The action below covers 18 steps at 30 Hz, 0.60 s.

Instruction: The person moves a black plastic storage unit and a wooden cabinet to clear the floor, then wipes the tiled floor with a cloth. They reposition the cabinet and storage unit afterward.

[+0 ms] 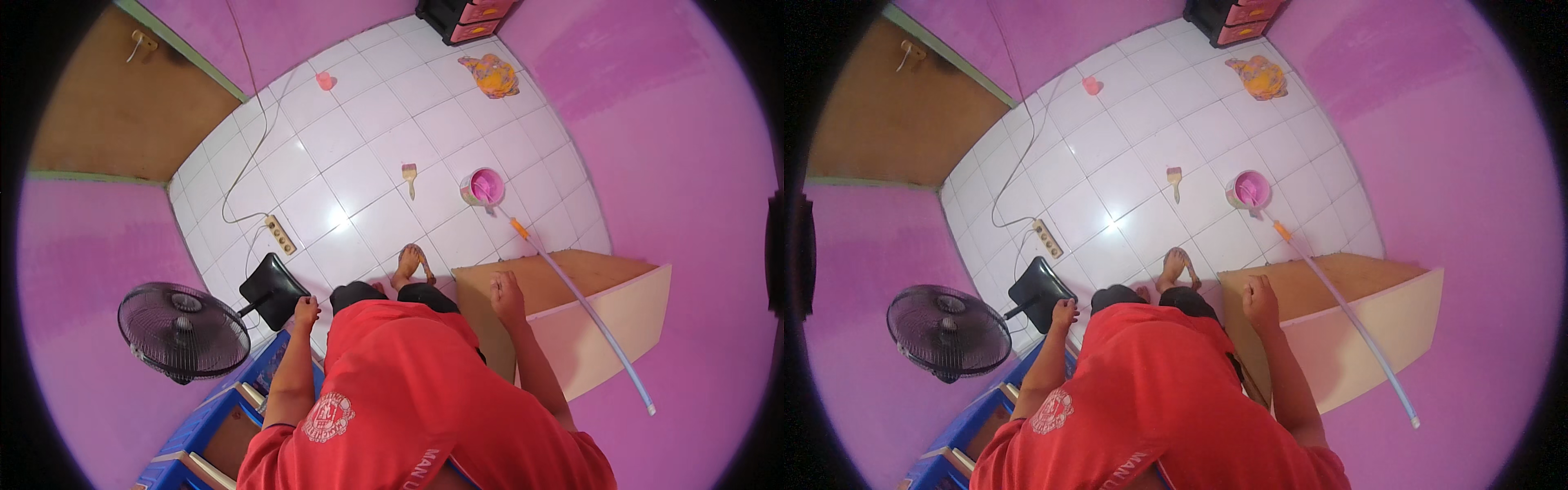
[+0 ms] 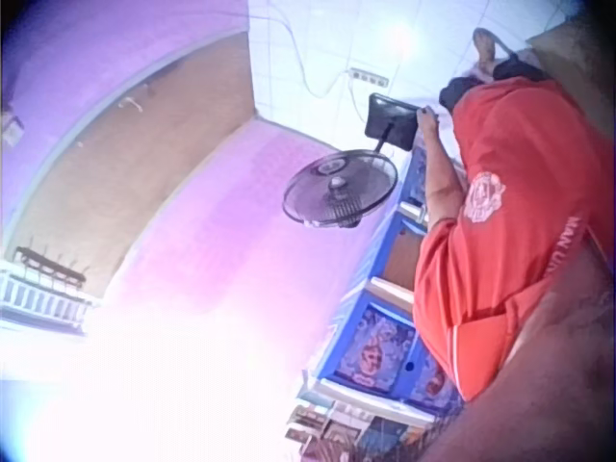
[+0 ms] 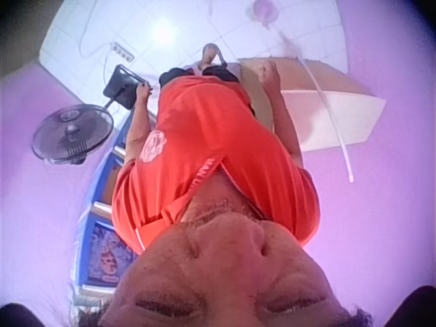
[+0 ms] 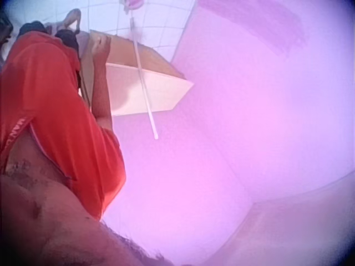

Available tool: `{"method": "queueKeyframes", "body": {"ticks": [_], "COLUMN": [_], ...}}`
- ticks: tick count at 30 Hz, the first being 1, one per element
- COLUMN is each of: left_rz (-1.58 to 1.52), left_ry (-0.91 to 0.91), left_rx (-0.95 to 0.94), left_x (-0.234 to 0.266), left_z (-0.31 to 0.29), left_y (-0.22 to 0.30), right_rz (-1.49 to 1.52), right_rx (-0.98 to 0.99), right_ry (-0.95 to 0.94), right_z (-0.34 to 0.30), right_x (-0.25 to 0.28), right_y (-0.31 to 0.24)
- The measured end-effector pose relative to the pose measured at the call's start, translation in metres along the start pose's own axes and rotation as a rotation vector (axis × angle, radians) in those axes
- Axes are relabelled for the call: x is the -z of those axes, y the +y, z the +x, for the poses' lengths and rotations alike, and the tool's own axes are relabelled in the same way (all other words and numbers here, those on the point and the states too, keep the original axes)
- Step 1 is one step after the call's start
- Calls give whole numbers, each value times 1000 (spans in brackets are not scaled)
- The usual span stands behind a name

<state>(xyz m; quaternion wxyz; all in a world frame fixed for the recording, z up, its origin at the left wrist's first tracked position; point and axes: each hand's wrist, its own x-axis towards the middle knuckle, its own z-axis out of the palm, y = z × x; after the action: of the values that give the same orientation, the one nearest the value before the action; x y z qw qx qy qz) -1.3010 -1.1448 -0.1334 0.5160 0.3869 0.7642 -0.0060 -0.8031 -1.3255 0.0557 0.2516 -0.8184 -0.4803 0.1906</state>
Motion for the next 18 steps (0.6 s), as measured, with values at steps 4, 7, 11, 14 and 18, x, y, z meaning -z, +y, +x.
{"method": "queueKeyframes", "body": {"ticks": [4,7,11,14,18], "left_rz": [-67,-46,71,97,24], "left_ry": [-67,-8,-9,-55,-88], "left_rx": [-29,-82,-92,-122,-82], "left_x": [-8,-26,-42,-49,-62], "left_z": [6,9,28,59,102], "left_y": [32,59,91,114,158], "right_rz": [23,57,25,67,49], "right_rx": [-4,-4,-103,-149,-228], "right_ry": [-14,27,-33,-69,-156], "right_z": [42,65,88,98,128], "right_x": [4,3,-5,-9,-2], "right_y": [21,31,39,39,30]}}
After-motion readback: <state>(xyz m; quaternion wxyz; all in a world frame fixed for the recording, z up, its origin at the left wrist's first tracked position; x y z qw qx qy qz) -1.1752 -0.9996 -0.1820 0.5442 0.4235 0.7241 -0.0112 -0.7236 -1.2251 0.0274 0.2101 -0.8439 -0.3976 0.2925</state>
